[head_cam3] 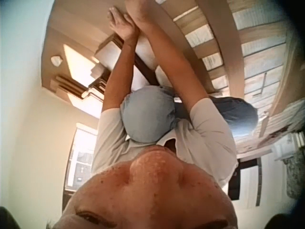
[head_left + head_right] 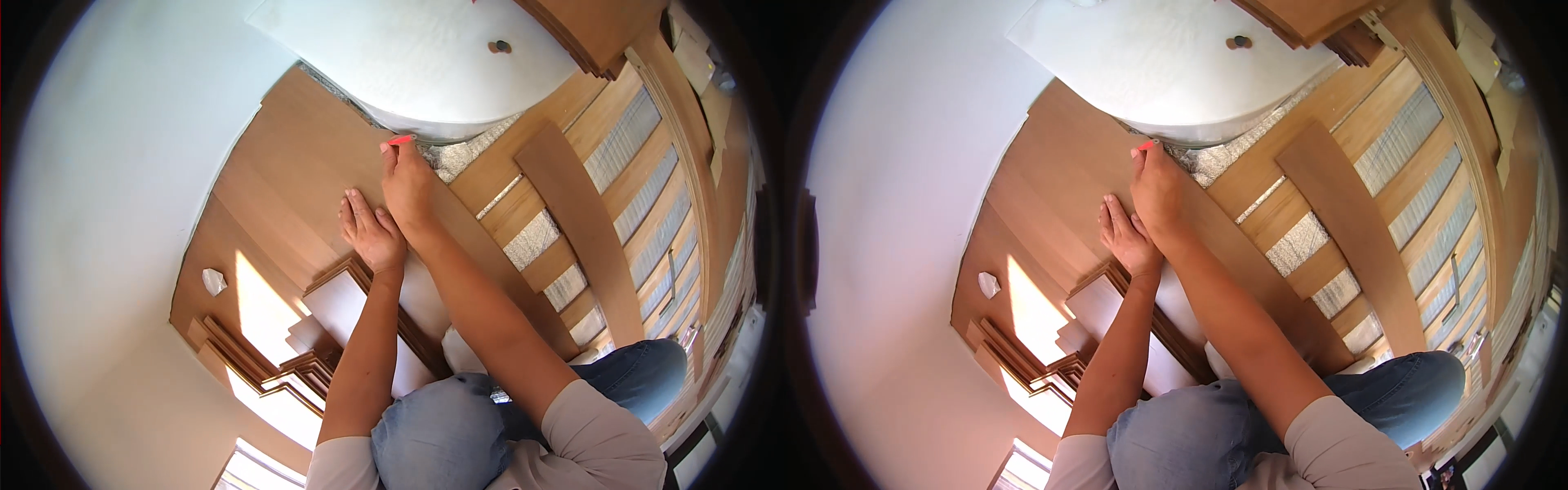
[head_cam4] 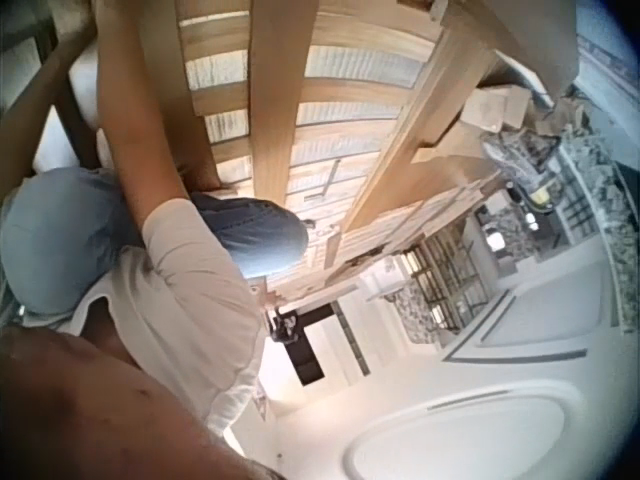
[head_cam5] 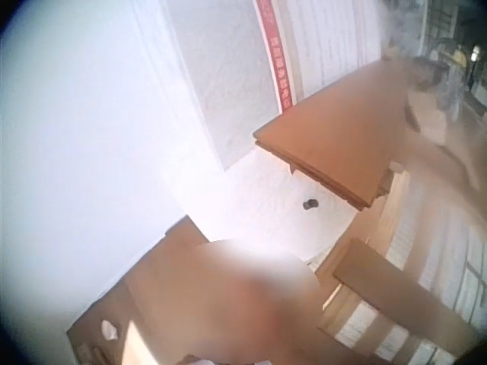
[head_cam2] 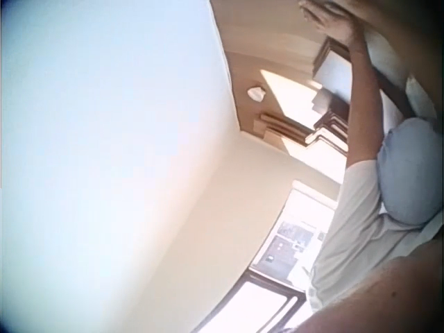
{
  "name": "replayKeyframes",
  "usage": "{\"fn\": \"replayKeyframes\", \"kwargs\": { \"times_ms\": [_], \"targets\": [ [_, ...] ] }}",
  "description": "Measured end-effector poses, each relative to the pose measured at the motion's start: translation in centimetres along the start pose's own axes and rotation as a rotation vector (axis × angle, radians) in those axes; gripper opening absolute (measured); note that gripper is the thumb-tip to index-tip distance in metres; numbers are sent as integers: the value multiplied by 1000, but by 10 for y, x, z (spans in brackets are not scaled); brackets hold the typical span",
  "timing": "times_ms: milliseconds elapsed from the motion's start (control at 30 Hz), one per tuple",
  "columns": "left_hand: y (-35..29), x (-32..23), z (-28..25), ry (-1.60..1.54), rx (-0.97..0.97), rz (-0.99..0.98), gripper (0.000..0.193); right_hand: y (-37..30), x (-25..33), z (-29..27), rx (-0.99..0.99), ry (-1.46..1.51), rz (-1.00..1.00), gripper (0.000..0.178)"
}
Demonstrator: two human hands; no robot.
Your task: The person marks a wood floorboard with a red pen against a wall, carries it to a table saw, cuts the board to size, and returns to the work area to check the fit of the board in the floor installation.
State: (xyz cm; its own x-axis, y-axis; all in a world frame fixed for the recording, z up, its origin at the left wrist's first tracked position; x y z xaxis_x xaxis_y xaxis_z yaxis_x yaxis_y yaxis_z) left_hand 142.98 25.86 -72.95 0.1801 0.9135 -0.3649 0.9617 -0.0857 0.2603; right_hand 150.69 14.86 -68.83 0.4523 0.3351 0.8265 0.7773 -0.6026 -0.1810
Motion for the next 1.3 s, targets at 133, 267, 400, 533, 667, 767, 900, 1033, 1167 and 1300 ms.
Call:
{"fn": "replayKeyframes", "kwargs": {
  "times_ms": [133,267,400,533,667,767,900,1033,1167,1300],
  "targets": [
    [-2,0,-1,7,-19,-15,56,7,-7,10,-84,-58,-63,22],
    [-1,-5,2,-4,-31,0,56,16,-22,20,-140,81,-62,28],
    [-2,-4,2,4,-28,5,56,18,-25,26,-130,51,-19,29],
    [-1,-2,0,-25,-5,-21,56,20,-26,36,-151,16,56,27],
    [-1,1,1,3,-16,-3,56,18,-19,37,-124,62,78,30],
    [-1,0,0,4,-25,-7,57,19,-20,39,-163,33,50,29],
    [-1,0,1,12,-25,2,57,21,-21,41,-166,-101,56,28],
    [-2,1,3,12,-23,1,57,22,-24,43,-176,-95,47,25],
    [-3,1,3,11,-15,-9,56,22,-25,45,-165,-70,67,23],
    [-2,0,4,13,-8,3,56,24,-27,45,-269,2,0,30]
  ]
}}
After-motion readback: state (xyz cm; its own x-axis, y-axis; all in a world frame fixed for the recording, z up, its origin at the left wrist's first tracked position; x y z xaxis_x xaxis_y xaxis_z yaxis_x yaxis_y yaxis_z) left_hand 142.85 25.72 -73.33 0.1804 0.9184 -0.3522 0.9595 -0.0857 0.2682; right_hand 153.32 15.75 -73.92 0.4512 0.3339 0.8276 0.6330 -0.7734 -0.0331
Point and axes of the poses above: each hand's wrist, its own y-axis towards the middle knuckle, its own z-axis out of the palm, x = y × z, the point moved 4 cm from there along y, towards the middle knuckle, and after that the axes turned 12 degrees about z, right-handed, at the moved point
